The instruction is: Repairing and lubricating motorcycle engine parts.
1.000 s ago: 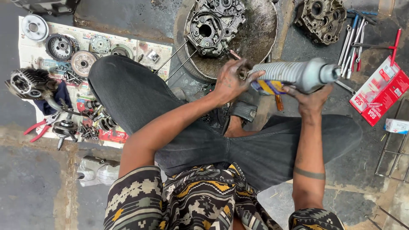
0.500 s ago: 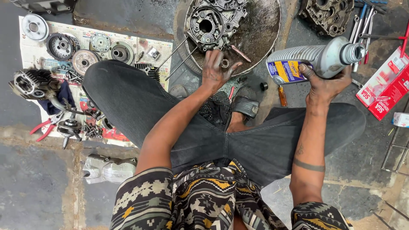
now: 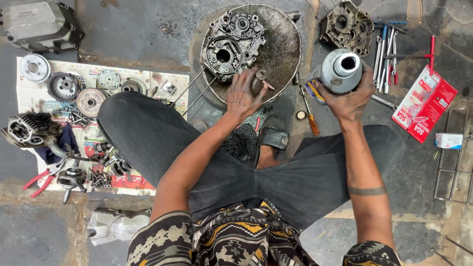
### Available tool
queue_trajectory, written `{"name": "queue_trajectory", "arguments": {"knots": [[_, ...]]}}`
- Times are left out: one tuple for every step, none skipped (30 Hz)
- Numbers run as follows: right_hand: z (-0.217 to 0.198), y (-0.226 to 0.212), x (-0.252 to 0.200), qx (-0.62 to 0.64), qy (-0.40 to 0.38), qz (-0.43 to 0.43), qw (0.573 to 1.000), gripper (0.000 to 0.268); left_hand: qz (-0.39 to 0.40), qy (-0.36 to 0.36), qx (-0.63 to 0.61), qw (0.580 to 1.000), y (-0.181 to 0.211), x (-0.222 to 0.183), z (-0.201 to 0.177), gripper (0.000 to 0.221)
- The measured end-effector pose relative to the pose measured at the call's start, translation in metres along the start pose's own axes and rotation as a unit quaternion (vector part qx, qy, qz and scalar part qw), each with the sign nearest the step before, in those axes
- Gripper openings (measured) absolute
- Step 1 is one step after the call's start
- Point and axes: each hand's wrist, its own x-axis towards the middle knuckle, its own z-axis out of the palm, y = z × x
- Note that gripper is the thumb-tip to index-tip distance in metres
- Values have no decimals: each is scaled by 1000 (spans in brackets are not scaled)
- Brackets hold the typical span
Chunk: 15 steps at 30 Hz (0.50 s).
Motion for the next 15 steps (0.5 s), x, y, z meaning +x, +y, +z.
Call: {"name": "queue_trajectory", "arguments": {"knots": [[-4, -1, 12, 4, -3, -4, 1000, 87, -4, 5, 1, 1000, 16, 6, -13, 65], [-8, -2, 23, -23, -26, -38, 999, 84, 35, 41, 0, 999, 31, 13, -27, 61], [-11, -3, 34, -50, -49, -73, 995, 82, 74, 76, -1, 994, 46, 19, -40, 59], [-14, -8, 49, -46, -51, -75, 995, 82, 71, 78, 2, 994, 51, 23, -48, 59], [-17, -13, 64, -62, -84, -123, 987, 80, 69, 73, -10, 995, 57, 27, -55, 47], [-24, -18, 75, -81, -118, -168, 975, 79, 68, 63, -25, 995, 64, 28, -59, 41], [-25, -25, 88, -80, -121, -166, 975, 79, 65, 61, -25, 996, 62, 36, -60, 41], [-29, -31, 102, -82, -132, -201, 967, 74, 91, 60, -55, 993, 63, 45, -59, 42], [-33, -36, 116, -85, -143, -236, 957, 69, 116, 60, -85, 988, 63, 54, -58, 43], [-33, -37, 122, -89, -144, -233, 957, 69, 117, 57, -89, 988, 63, 58, -58, 43], [-32, -37, 129, -80, -127, -241, 959, 65, 106, 37, -195, 974, 64, 63, -58, 46], [-31, -38, 137, -70, -107, -250, 960, 61, 94, 18, -298, 950, 64, 69, -59, 49], [-30, -27, 141, -73, -106, -248, 960, 61, 95, 15, -300, 949, 65, 76, -58, 49], [-28, -16, 141, -46, -101, -230, 967, 56, -27, -38, -397, 917, 65, 79, -58, 49], [-27, -5, 140, -19, -95, -212, 972, 51, -148, -92, -481, 859, 65, 83, -56, 50]]}}
